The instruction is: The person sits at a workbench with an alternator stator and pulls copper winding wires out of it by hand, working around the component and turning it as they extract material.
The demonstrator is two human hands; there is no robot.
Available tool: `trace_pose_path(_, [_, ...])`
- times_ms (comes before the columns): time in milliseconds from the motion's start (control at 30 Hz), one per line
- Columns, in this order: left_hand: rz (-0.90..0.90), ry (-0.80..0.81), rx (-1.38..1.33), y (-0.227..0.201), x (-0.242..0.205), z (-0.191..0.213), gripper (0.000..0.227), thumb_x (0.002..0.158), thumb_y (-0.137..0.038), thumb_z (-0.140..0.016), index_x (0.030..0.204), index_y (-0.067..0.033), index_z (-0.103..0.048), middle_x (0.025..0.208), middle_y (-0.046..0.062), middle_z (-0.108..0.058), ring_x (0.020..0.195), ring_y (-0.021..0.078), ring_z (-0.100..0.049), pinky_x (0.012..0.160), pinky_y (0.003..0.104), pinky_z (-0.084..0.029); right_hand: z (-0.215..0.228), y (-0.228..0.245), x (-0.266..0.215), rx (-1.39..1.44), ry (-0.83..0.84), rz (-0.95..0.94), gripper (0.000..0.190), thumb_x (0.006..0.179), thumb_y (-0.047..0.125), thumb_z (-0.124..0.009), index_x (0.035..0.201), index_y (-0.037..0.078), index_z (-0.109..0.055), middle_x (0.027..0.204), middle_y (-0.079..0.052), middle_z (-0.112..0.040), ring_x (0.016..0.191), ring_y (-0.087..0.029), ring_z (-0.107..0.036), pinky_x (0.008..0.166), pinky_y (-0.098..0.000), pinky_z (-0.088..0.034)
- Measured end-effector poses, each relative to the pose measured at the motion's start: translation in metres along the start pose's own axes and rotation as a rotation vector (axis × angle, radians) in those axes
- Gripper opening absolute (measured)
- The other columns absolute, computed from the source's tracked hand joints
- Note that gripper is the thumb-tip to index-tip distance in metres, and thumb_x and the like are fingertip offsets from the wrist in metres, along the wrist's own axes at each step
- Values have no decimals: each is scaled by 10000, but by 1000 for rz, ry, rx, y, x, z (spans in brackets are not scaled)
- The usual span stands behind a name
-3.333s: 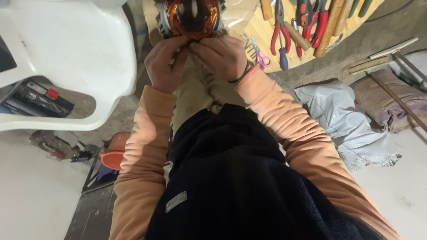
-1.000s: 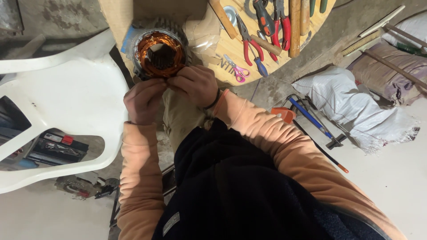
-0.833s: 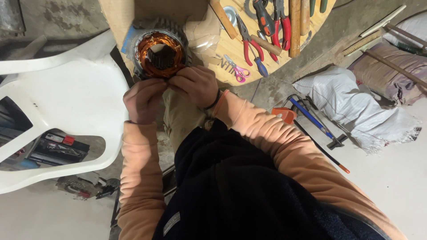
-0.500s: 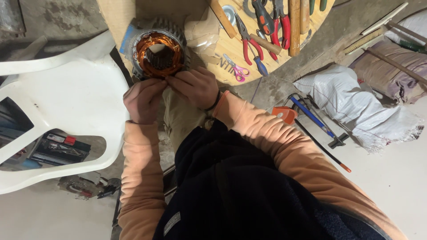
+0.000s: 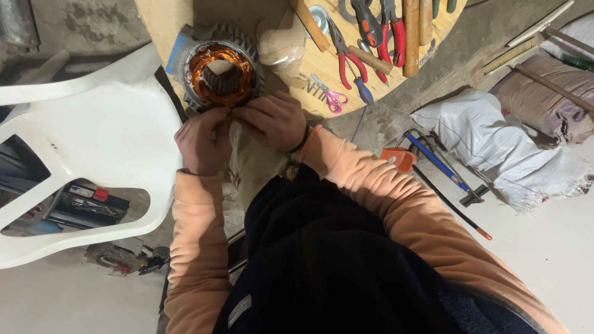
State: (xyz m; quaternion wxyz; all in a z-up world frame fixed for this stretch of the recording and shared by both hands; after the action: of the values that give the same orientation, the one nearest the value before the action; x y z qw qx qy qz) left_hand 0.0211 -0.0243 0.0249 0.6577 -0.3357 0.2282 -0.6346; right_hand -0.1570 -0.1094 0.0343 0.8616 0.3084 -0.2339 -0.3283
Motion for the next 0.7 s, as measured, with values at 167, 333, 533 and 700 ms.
trace_pose_path(167, [276,-56,-389,7,-8,-5,147,932,57,-726,1049,-20,-681,1073,122,-758,919,296,-769,801,348,-608,1,-2,2,-21,-9,15,208,885,209,-829,1062,151,-739,948,19,-676,779,-169,-662,682,-331,-477])
trace_pose_path(333, [213,-31,-337,4,7,5,189,914,61,-717,1082,-23,-692,1049,125,-748,932,315,-754,842,375,-602,3,1,11,-45,-25,15,191,888,236,-850,1011,156,-726,906,16,-649,751,-175,-644,666,-336,-470])
trace_pose_path(533, [62,50,-21,-10,17,11,158,909,-26,-716,1055,-86,-713,992,101,-730,825,315,-703,745,398,-560,0,-1,7,-26,-40,-32,229,843,215,-849,1020,138,-726,926,-2,-656,774,-197,-663,690,-348,-496])
trace_pose_path(700, [65,103,141,-38,32,18,154,914,-62,-681,1057,-119,-690,1011,56,-730,790,277,-665,694,388,-525,2,-4,2,18,-46,-51,229,851,182,-855,1035,135,-727,949,-9,-664,815,-204,-686,717,-344,-515])
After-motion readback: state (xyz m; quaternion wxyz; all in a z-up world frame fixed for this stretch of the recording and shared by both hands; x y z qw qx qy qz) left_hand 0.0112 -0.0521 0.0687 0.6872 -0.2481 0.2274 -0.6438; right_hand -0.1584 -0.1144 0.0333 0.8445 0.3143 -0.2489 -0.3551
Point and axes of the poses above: each hand's wrist, its own x-axis towards the middle knuckle, its own z-axis out of the back of the hand, y = z × x, the point moved 1 cm from there along x, towards the middle knuckle
